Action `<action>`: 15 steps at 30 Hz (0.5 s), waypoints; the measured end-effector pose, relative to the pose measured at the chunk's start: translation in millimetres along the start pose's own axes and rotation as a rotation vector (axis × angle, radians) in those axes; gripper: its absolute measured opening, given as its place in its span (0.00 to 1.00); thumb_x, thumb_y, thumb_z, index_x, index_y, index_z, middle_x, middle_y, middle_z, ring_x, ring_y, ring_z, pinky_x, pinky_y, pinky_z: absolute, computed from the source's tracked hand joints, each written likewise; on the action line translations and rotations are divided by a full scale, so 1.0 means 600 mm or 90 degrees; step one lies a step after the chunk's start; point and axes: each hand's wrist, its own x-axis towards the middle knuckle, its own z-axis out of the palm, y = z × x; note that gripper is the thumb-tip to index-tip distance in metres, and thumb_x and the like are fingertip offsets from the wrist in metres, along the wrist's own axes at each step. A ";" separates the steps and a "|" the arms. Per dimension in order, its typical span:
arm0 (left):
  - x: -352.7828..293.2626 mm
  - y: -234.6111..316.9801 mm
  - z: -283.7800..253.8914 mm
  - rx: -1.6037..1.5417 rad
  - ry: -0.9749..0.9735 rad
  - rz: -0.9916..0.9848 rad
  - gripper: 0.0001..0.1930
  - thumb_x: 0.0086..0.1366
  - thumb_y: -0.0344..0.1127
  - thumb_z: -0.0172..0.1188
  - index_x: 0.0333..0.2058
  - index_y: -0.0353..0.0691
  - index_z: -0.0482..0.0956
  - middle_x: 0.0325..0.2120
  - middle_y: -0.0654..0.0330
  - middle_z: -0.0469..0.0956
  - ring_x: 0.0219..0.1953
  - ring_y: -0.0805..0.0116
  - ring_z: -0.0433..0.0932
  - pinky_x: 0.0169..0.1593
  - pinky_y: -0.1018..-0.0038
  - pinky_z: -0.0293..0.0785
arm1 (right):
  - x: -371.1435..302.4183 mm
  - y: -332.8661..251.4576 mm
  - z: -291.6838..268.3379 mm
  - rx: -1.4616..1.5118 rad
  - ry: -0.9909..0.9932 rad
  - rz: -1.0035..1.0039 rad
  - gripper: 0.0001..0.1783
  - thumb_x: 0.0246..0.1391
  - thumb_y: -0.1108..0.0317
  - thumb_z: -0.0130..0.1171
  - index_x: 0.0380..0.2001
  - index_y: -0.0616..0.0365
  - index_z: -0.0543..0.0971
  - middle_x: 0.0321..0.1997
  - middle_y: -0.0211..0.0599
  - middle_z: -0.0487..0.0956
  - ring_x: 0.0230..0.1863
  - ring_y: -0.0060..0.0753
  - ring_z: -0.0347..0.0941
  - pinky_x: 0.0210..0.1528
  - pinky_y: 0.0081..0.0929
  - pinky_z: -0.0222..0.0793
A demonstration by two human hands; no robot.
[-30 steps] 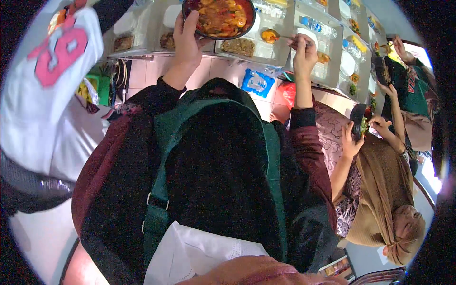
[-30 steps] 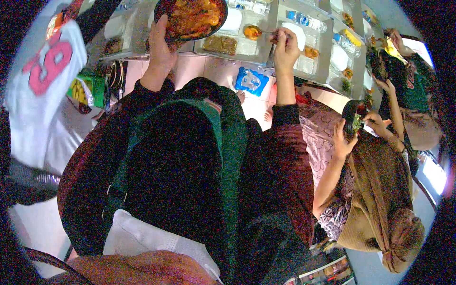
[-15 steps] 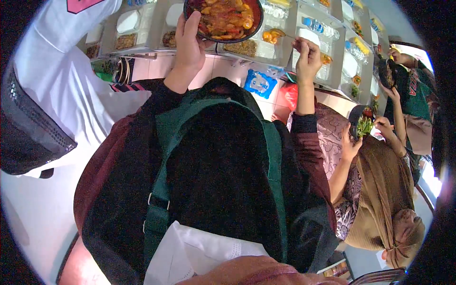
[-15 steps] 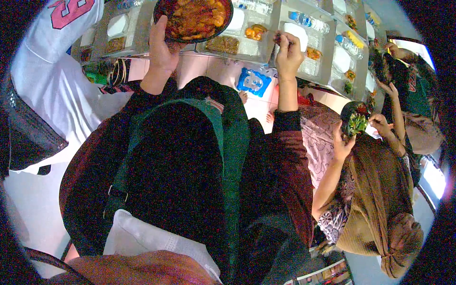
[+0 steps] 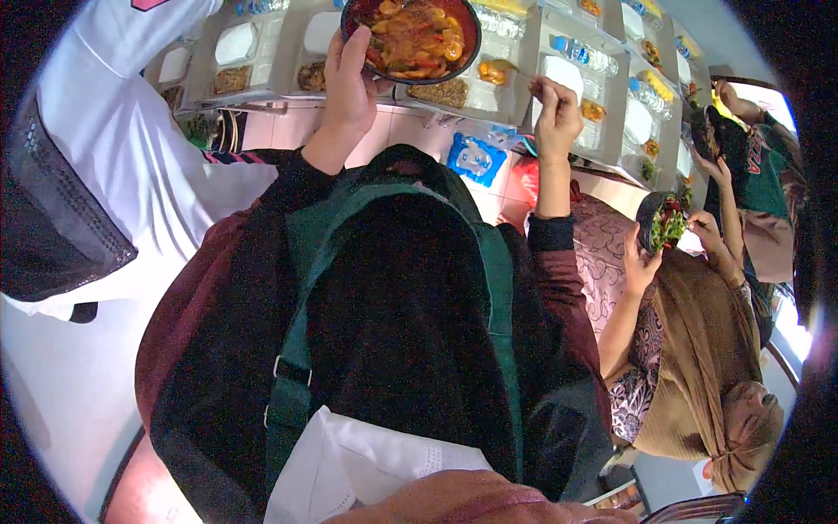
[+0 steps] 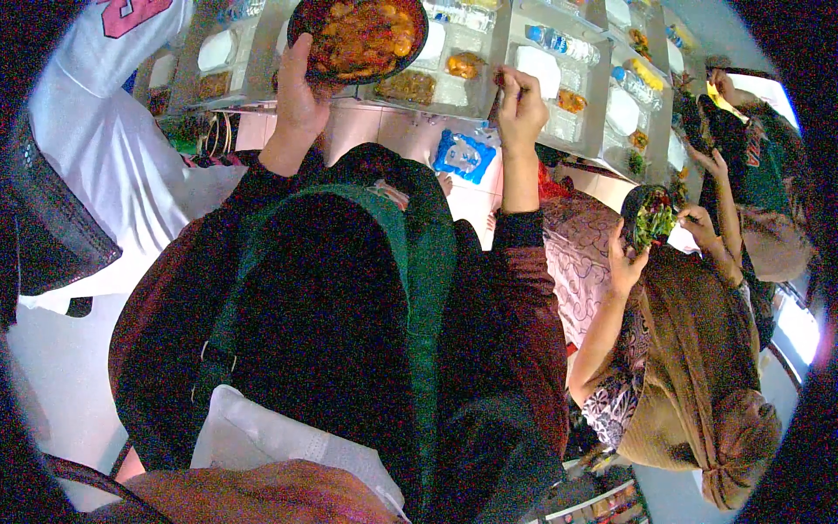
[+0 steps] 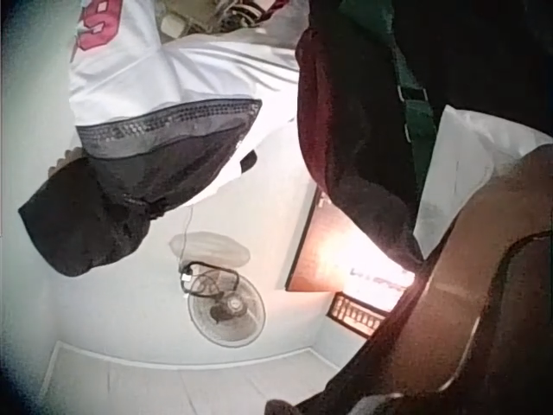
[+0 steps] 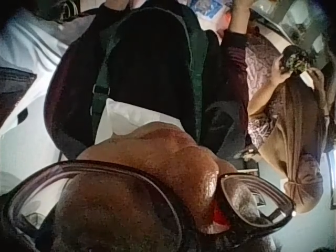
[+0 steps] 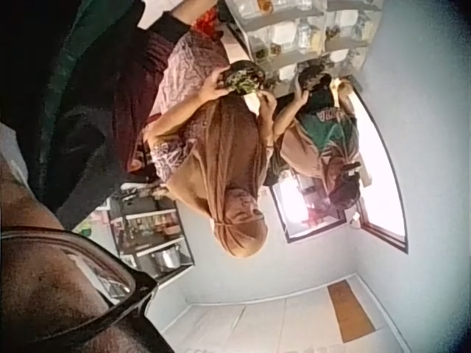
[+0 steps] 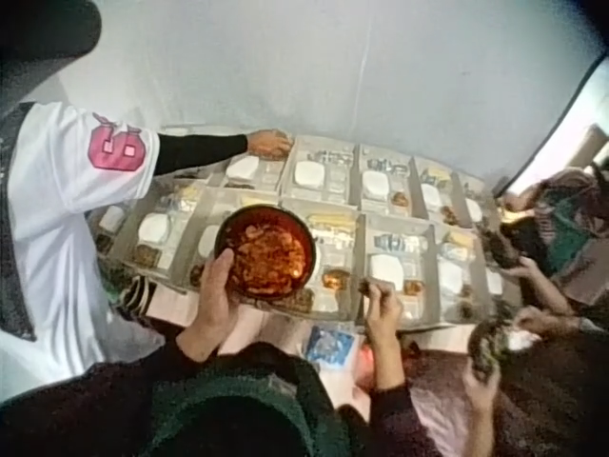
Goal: Serving food from a large pan into smaller bowls and portioning it into containers.
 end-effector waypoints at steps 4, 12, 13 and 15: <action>-0.008 0.006 0.005 0.025 0.018 -0.010 0.20 0.58 0.44 0.52 0.48 0.48 0.63 0.40 0.66 0.70 0.39 0.72 0.73 0.27 0.74 0.76 | 0.006 -0.021 0.007 0.159 0.071 0.038 0.07 0.55 0.73 0.47 0.30 0.66 0.71 0.31 0.40 0.78 0.31 0.26 0.76 0.36 0.23 0.73; -0.006 -0.004 0.017 0.071 0.017 -0.025 0.24 0.58 0.46 0.53 0.51 0.46 0.61 0.43 0.63 0.68 0.42 0.73 0.71 0.32 0.71 0.76 | 0.054 -0.088 -0.040 0.208 0.202 0.066 0.08 0.57 0.73 0.42 0.36 0.68 0.66 0.32 0.51 0.75 0.25 0.34 0.75 0.29 0.31 0.76; -0.007 -0.004 0.025 0.054 0.031 -0.023 0.24 0.58 0.46 0.53 0.51 0.45 0.61 0.43 0.62 0.67 0.43 0.73 0.70 0.33 0.70 0.76 | 0.067 -0.116 -0.051 0.247 0.241 0.070 0.08 0.57 0.73 0.42 0.36 0.68 0.66 0.31 0.52 0.75 0.24 0.35 0.75 0.28 0.31 0.76; -0.007 -0.002 0.027 0.091 -0.022 -0.042 0.25 0.57 0.46 0.54 0.50 0.42 0.61 0.43 0.60 0.67 0.44 0.72 0.70 0.35 0.70 0.76 | 0.080 -0.176 -0.059 0.281 0.248 0.035 0.09 0.58 0.71 0.41 0.37 0.68 0.66 0.30 0.51 0.75 0.23 0.34 0.75 0.26 0.28 0.75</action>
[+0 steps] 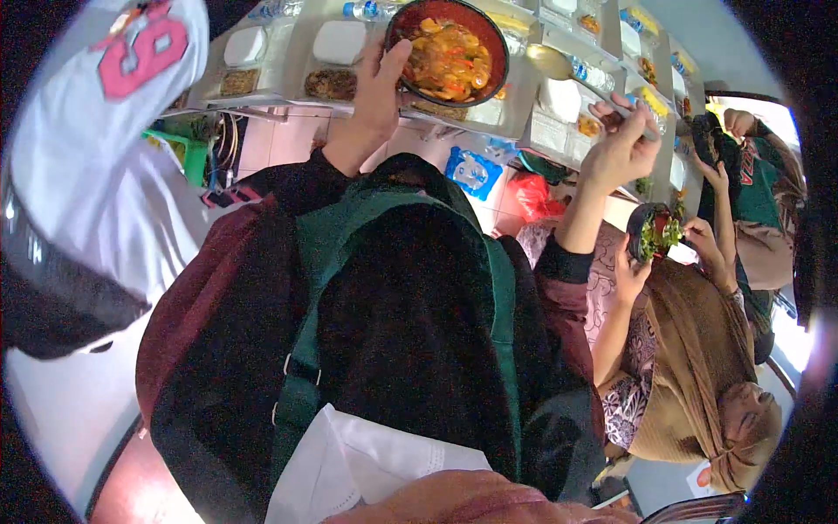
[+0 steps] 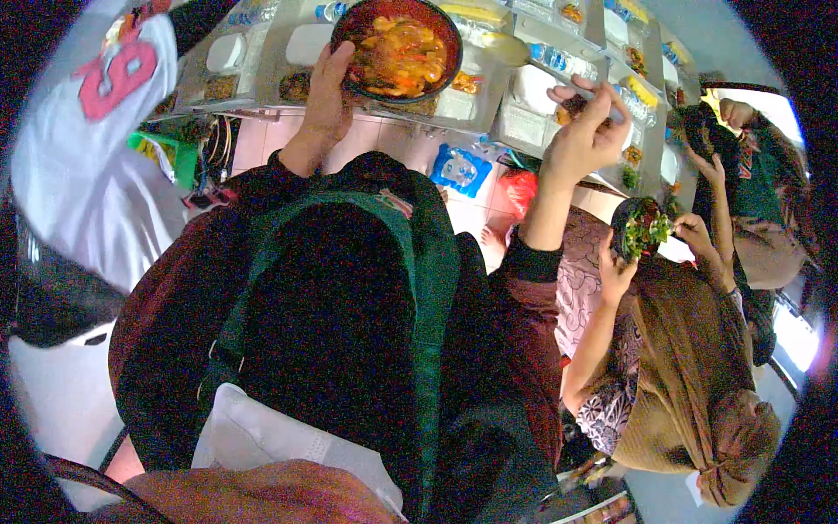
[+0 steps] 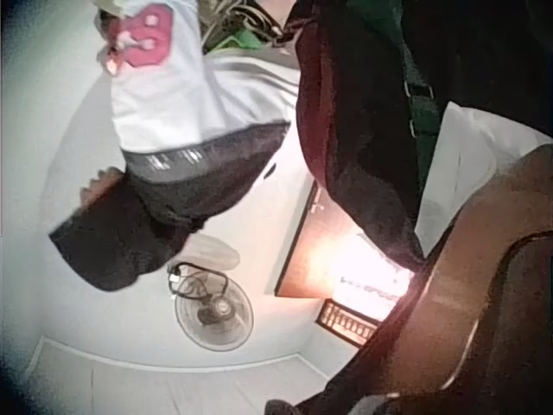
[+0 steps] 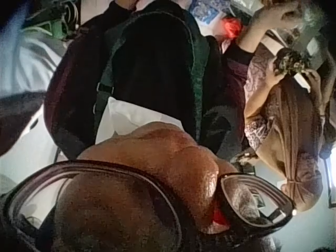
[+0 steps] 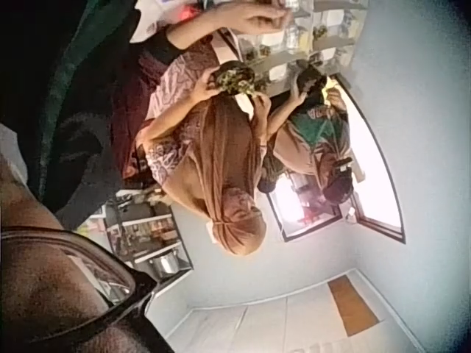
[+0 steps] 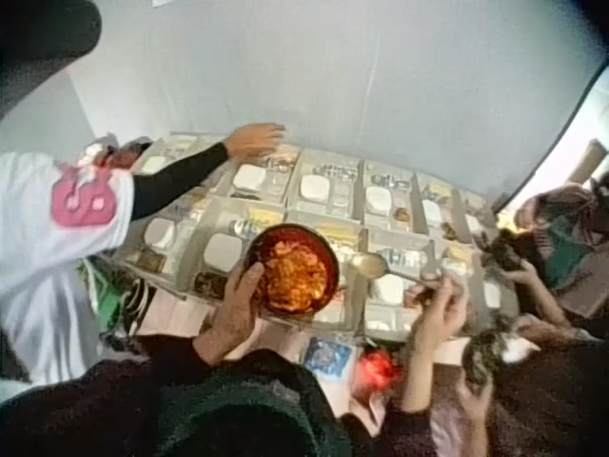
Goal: Serving food from a large pan into smaller bowls and portioning it into containers.
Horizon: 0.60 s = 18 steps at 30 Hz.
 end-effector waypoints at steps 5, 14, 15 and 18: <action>0.000 -0.014 0.016 -0.067 -0.065 0.003 0.26 0.56 0.45 0.55 0.50 0.39 0.61 0.43 0.60 0.68 0.40 0.70 0.73 0.33 0.74 0.76 | -0.004 -0.072 0.054 -0.165 -0.292 -0.100 0.10 0.55 0.74 0.46 0.40 0.64 0.71 0.26 0.39 0.78 0.23 0.23 0.75 0.25 0.16 0.70; -0.025 -0.009 0.056 -0.068 -0.090 -0.022 0.22 0.58 0.40 0.54 0.49 0.36 0.63 0.42 0.59 0.70 0.41 0.72 0.72 0.40 0.76 0.74 | -0.015 -0.069 0.052 -0.307 -0.355 -0.123 0.07 0.54 0.73 0.48 0.36 0.62 0.72 0.23 0.36 0.78 0.19 0.20 0.74 0.20 0.15 0.68; -0.022 -0.017 0.057 -0.072 -0.100 0.001 0.21 0.59 0.39 0.53 0.48 0.35 0.63 0.42 0.59 0.69 0.42 0.71 0.72 0.43 0.75 0.72 | -0.014 -0.065 0.048 -0.237 -0.298 -0.046 0.07 0.55 0.73 0.47 0.36 0.63 0.71 0.23 0.38 0.77 0.18 0.22 0.74 0.20 0.16 0.69; -0.029 -0.019 0.066 -0.113 -0.129 -0.039 0.21 0.60 0.39 0.51 0.49 0.34 0.62 0.43 0.57 0.69 0.45 0.70 0.71 0.47 0.74 0.70 | 0.003 -0.076 0.039 -0.080 -0.172 0.054 0.08 0.56 0.72 0.44 0.34 0.66 0.69 0.23 0.43 0.76 0.16 0.26 0.73 0.20 0.19 0.70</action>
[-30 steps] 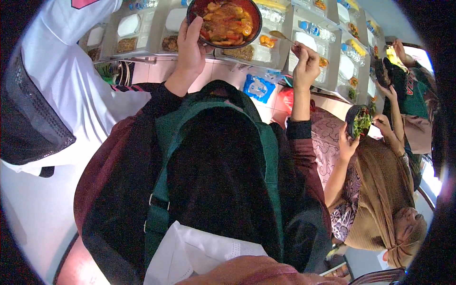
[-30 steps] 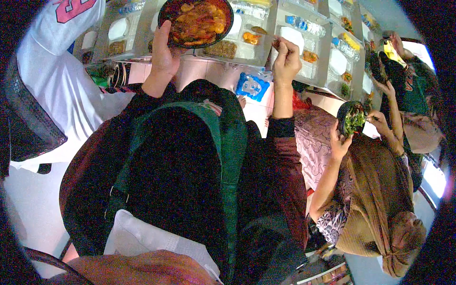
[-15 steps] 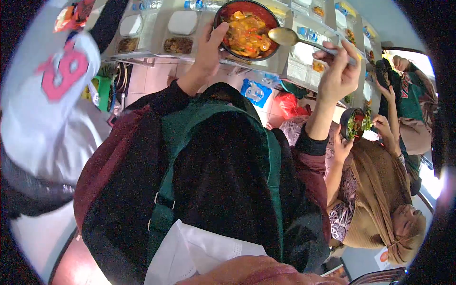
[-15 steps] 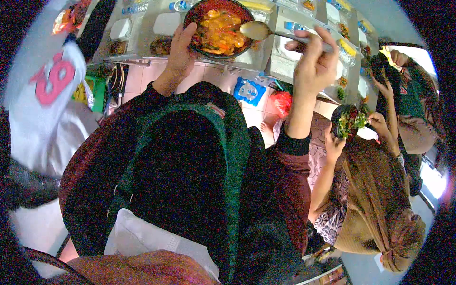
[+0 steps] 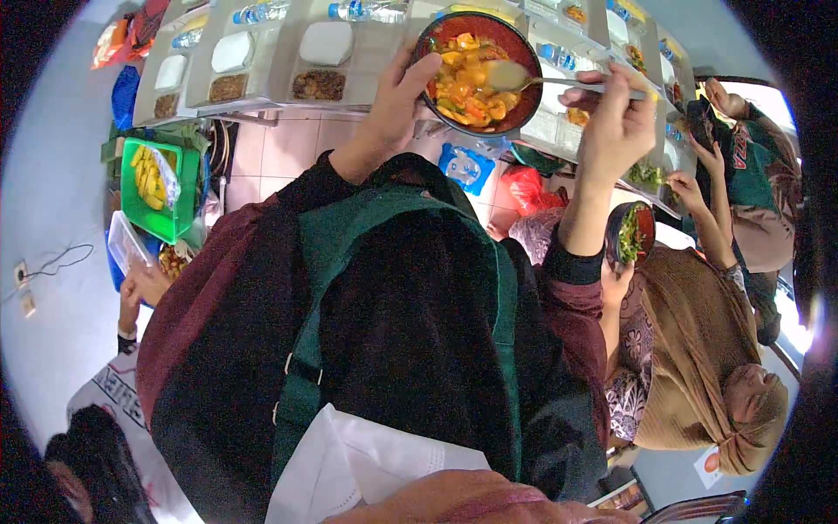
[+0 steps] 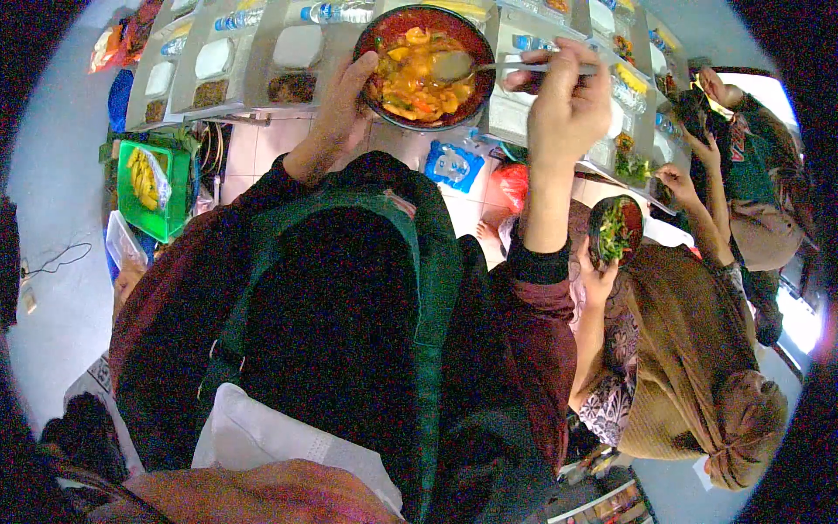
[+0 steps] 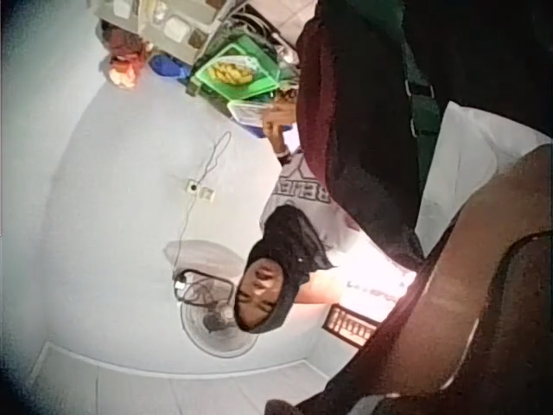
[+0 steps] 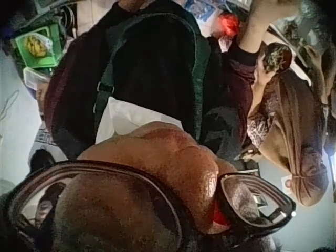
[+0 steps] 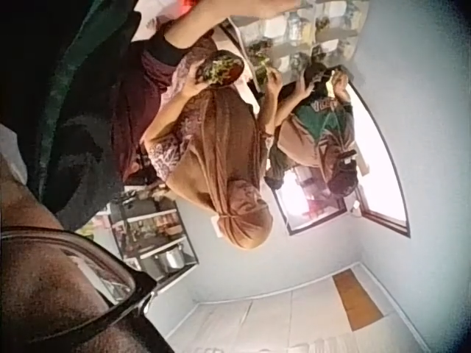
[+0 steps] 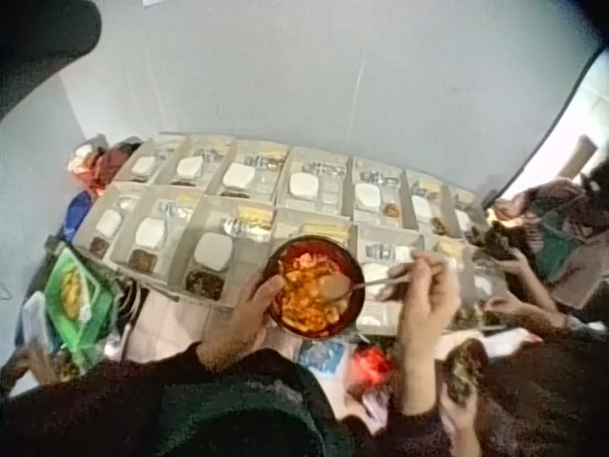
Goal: Serving food from a large pan into smaller bowls and portioning it into containers.
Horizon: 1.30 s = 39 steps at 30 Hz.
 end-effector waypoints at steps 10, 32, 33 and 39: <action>0.002 -0.010 0.010 -0.003 -0.055 -0.029 0.22 0.60 0.40 0.51 0.50 0.34 0.62 0.43 0.57 0.70 0.44 0.71 0.71 0.47 0.75 0.70 | -0.009 -0.029 -0.021 -0.136 0.050 -0.144 0.09 0.56 0.73 0.44 0.38 0.67 0.68 0.24 0.44 0.77 0.19 0.27 0.74 0.21 0.19 0.71; 0.001 -0.001 0.020 0.054 -0.072 -0.079 0.28 0.59 0.42 0.53 0.53 0.31 0.58 0.46 0.54 0.67 0.48 0.68 0.68 0.51 0.74 0.65 | -0.014 0.027 0.000 -0.123 -0.064 -0.262 0.10 0.55 0.76 0.45 0.41 0.66 0.69 0.27 0.45 0.77 0.22 0.25 0.74 0.25 0.17 0.71; 0.001 0.001 0.020 0.068 -0.077 -0.094 0.28 0.59 0.42 0.53 0.53 0.31 0.57 0.46 0.54 0.67 0.48 0.68 0.68 0.51 0.74 0.65 | -0.013 0.026 -0.005 -0.090 -0.023 -0.205 0.10 0.56 0.74 0.43 0.41 0.66 0.68 0.27 0.45 0.77 0.22 0.25 0.73 0.24 0.17 0.71; 0.005 -0.014 0.005 0.048 -0.073 -0.108 0.27 0.60 0.42 0.53 0.53 0.31 0.59 0.46 0.54 0.68 0.48 0.69 0.68 0.51 0.75 0.64 | -0.004 0.026 -0.013 -0.028 -0.038 -0.091 0.12 0.58 0.70 0.41 0.43 0.65 0.66 0.25 0.42 0.76 0.19 0.23 0.71 0.23 0.17 0.69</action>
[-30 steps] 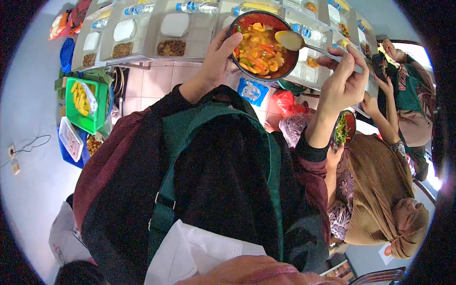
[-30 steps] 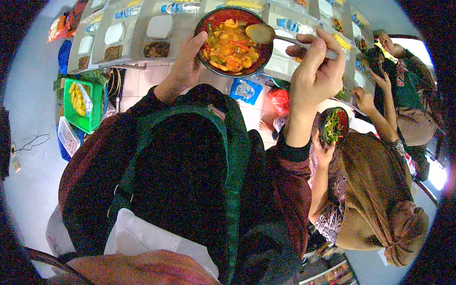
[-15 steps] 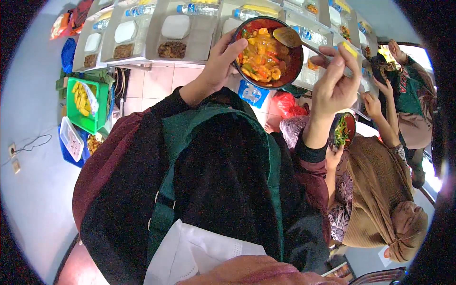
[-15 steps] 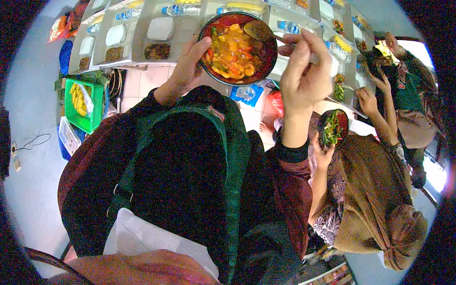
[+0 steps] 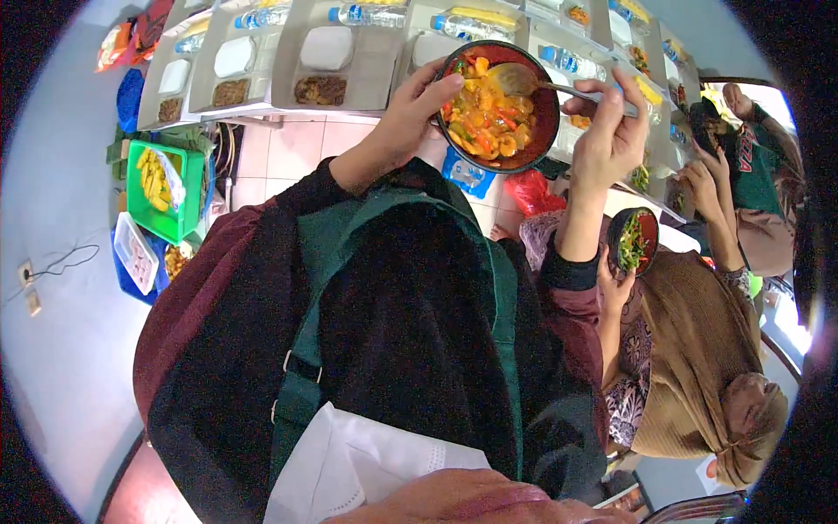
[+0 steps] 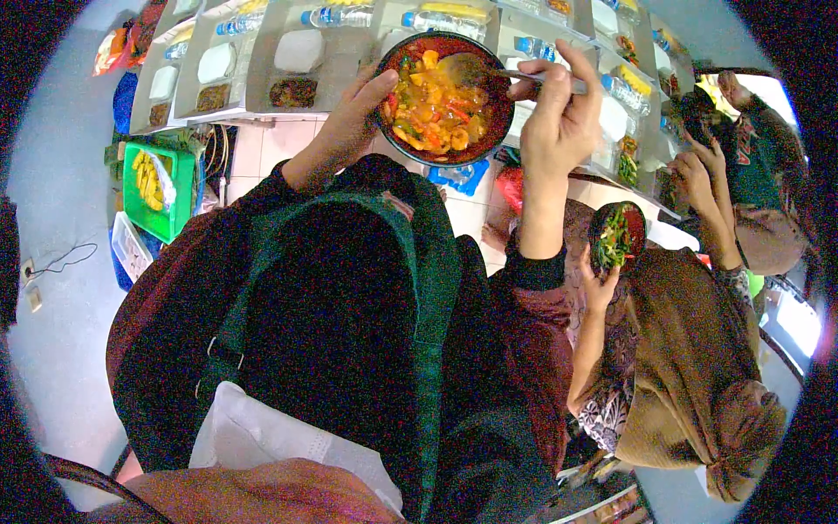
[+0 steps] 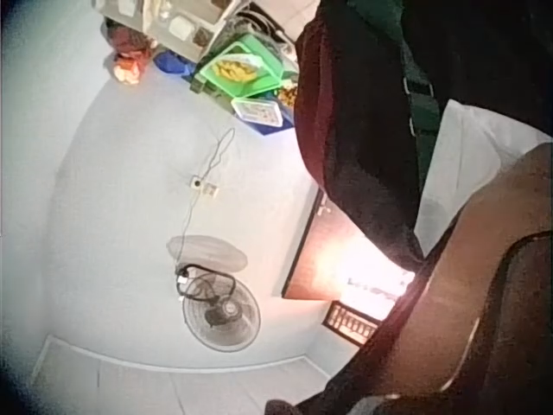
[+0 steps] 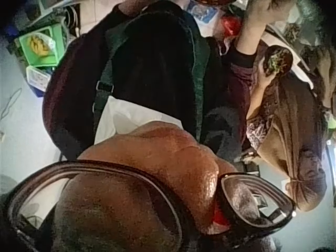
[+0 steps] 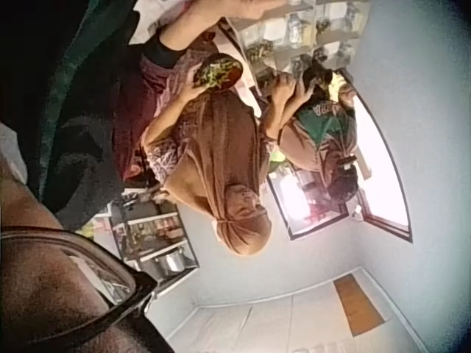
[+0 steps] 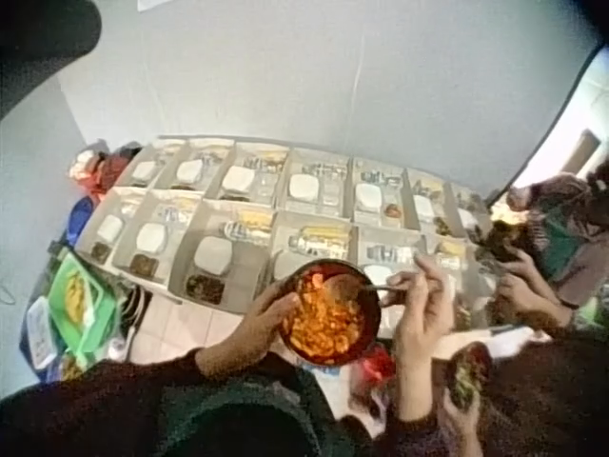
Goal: Serving food from a large pan into smaller bowls and portioning it into containers.
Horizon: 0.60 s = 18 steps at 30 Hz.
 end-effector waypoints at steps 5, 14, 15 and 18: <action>-0.002 0.007 0.012 0.027 0.018 -0.016 0.27 0.59 0.42 0.54 0.52 0.32 0.60 0.46 0.55 0.68 0.47 0.69 0.68 0.51 0.75 0.64 | -0.003 0.021 0.005 0.012 0.019 0.034 0.12 0.58 0.70 0.43 0.42 0.65 0.68 0.25 0.41 0.76 0.19 0.22 0.72 0.23 0.16 0.68; -0.009 0.009 0.013 0.055 0.037 -0.027 0.29 0.58 0.43 0.56 0.53 0.31 0.58 0.44 0.55 0.68 0.45 0.70 0.69 0.49 0.75 0.65 | -0.015 0.008 0.014 -0.069 0.051 0.046 0.10 0.56 0.73 0.45 0.41 0.65 0.69 0.23 0.39 0.77 0.20 0.22 0.74 0.21 0.15 0.68; -0.009 0.010 0.016 0.061 0.031 -0.025 0.30 0.58 0.43 0.56 0.53 0.31 0.58 0.44 0.55 0.68 0.45 0.70 0.69 0.49 0.75 0.66 | -0.015 0.014 0.016 -0.002 0.046 0.069 0.11 0.56 0.73 0.45 0.41 0.65 0.69 0.24 0.39 0.77 0.20 0.22 0.74 0.21 0.16 0.68; -0.004 0.002 0.009 0.091 0.046 -0.038 0.30 0.58 0.42 0.56 0.53 0.31 0.58 0.44 0.55 0.69 0.44 0.70 0.70 0.47 0.76 0.67 | -0.016 0.029 0.016 0.069 0.058 0.147 0.11 0.57 0.71 0.43 0.41 0.66 0.67 0.26 0.43 0.76 0.22 0.27 0.74 0.25 0.22 0.73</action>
